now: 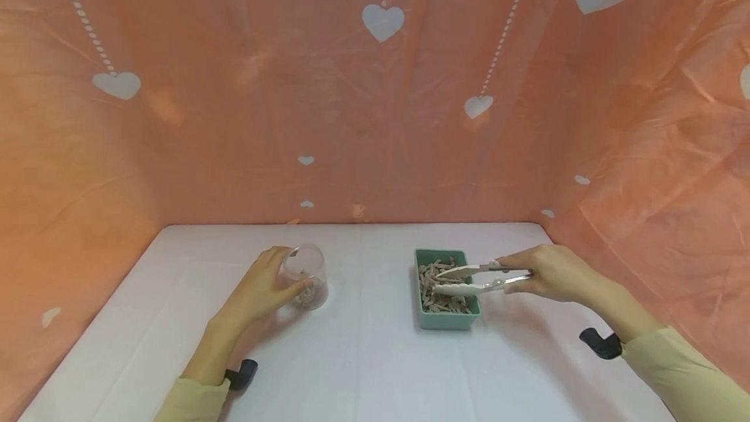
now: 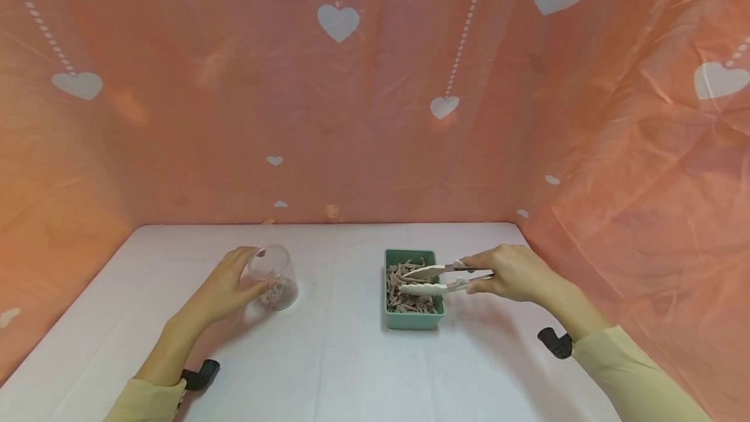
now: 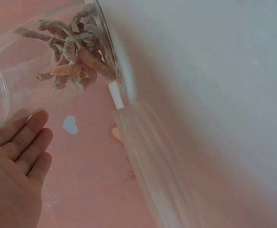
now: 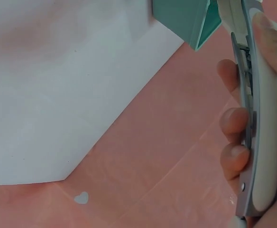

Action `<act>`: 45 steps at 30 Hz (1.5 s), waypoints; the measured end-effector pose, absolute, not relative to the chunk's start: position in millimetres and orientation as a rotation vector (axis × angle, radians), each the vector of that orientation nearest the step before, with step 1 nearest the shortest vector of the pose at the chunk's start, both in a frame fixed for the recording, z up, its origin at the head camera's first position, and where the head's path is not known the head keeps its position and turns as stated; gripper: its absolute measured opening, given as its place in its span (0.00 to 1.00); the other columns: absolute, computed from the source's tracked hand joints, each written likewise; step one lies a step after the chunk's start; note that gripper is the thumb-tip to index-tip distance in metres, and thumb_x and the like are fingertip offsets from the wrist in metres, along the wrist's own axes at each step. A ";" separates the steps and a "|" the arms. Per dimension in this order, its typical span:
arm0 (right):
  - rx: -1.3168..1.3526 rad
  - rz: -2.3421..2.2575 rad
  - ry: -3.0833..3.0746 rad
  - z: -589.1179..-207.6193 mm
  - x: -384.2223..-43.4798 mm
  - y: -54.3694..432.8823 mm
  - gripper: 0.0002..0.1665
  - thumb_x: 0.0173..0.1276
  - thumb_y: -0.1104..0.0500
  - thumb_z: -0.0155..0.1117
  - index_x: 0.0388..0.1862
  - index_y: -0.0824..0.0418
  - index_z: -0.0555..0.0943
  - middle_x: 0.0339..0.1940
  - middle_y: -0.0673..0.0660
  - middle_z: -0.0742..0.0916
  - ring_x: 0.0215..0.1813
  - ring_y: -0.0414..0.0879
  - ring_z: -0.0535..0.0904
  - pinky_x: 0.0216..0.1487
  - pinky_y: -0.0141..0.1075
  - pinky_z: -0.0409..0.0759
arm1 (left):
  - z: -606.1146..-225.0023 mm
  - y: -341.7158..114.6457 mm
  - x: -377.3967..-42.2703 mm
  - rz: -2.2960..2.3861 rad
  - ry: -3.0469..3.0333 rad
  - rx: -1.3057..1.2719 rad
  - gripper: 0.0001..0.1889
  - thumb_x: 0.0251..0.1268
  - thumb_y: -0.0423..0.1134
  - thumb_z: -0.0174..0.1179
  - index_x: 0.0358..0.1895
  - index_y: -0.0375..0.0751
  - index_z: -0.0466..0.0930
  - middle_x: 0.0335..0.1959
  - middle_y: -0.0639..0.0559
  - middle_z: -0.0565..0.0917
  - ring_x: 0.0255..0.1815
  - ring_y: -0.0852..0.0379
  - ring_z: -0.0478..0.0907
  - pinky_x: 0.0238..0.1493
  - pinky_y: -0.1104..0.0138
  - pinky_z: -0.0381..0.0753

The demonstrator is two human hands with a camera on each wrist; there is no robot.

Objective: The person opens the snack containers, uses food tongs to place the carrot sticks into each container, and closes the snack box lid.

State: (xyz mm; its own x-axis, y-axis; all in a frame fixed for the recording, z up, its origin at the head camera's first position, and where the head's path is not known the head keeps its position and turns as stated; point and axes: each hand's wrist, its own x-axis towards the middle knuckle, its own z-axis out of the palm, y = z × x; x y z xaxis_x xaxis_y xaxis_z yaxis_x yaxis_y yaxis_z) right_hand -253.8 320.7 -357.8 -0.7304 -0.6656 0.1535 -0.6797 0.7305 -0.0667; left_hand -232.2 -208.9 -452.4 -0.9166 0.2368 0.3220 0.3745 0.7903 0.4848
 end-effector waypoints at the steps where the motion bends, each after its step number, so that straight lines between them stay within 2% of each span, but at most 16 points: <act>1: 1.088 0.190 -2.808 -357.6 -253.5 321.1 0.29 0.57 0.43 0.82 0.55 0.56 0.90 0.46 0.50 0.93 0.35 0.39 0.86 0.30 0.33 0.79 | -452.4 -209.1 -232.1 -0.815 -2.736 -0.476 0.38 0.66 0.53 0.71 0.69 0.30 0.71 0.68 0.34 0.74 0.71 0.34 0.69 0.72 0.39 0.69; 9: 1.033 0.211 -2.778 -356.4 -250.8 325.2 0.30 0.56 0.44 0.82 0.55 0.56 0.90 0.46 0.51 0.93 0.32 0.32 0.77 0.29 0.33 0.75 | -451.2 -210.4 -231.0 -0.814 -2.727 -0.482 0.37 0.66 0.53 0.71 0.69 0.30 0.71 0.67 0.34 0.74 0.70 0.33 0.69 0.71 0.38 0.69; 17: 1.033 0.267 -2.704 -356.2 -249.7 331.5 0.29 0.54 0.47 0.84 0.54 0.55 0.90 0.38 0.46 0.92 0.26 0.28 0.69 0.25 0.30 0.67 | -451.8 -210.7 -231.8 -0.807 -2.711 -0.499 0.37 0.66 0.52 0.71 0.68 0.30 0.72 0.67 0.34 0.75 0.70 0.33 0.70 0.71 0.38 0.69; 28: 0.992 0.303 -2.735 -355.3 -248.0 331.4 0.31 0.55 0.46 0.84 0.57 0.57 0.89 0.39 0.46 0.91 0.25 0.28 0.68 0.24 0.29 0.66 | -451.6 -209.5 -232.1 -0.821 -2.709 -0.504 0.36 0.66 0.51 0.71 0.68 0.30 0.72 0.66 0.35 0.75 0.70 0.33 0.70 0.71 0.38 0.69; 38: 1.025 0.318 -2.689 -353.7 -249.2 328.7 0.31 0.53 0.50 0.85 0.56 0.59 0.89 0.38 0.48 0.91 0.24 0.28 0.67 0.22 0.29 0.66 | -450.9 -209.6 -231.2 -0.813 -2.725 -0.485 0.37 0.67 0.54 0.70 0.69 0.31 0.71 0.67 0.34 0.75 0.70 0.33 0.69 0.71 0.38 0.69; 45: 1.068 0.326 -2.615 -351.1 -251.6 323.6 0.30 0.51 0.53 0.86 0.54 0.60 0.90 0.34 0.46 0.90 0.23 0.27 0.66 0.22 0.27 0.66 | -452.0 -209.6 -231.0 -0.815 -2.727 -0.490 0.37 0.67 0.54 0.70 0.69 0.31 0.71 0.67 0.34 0.75 0.71 0.33 0.69 0.71 0.38 0.69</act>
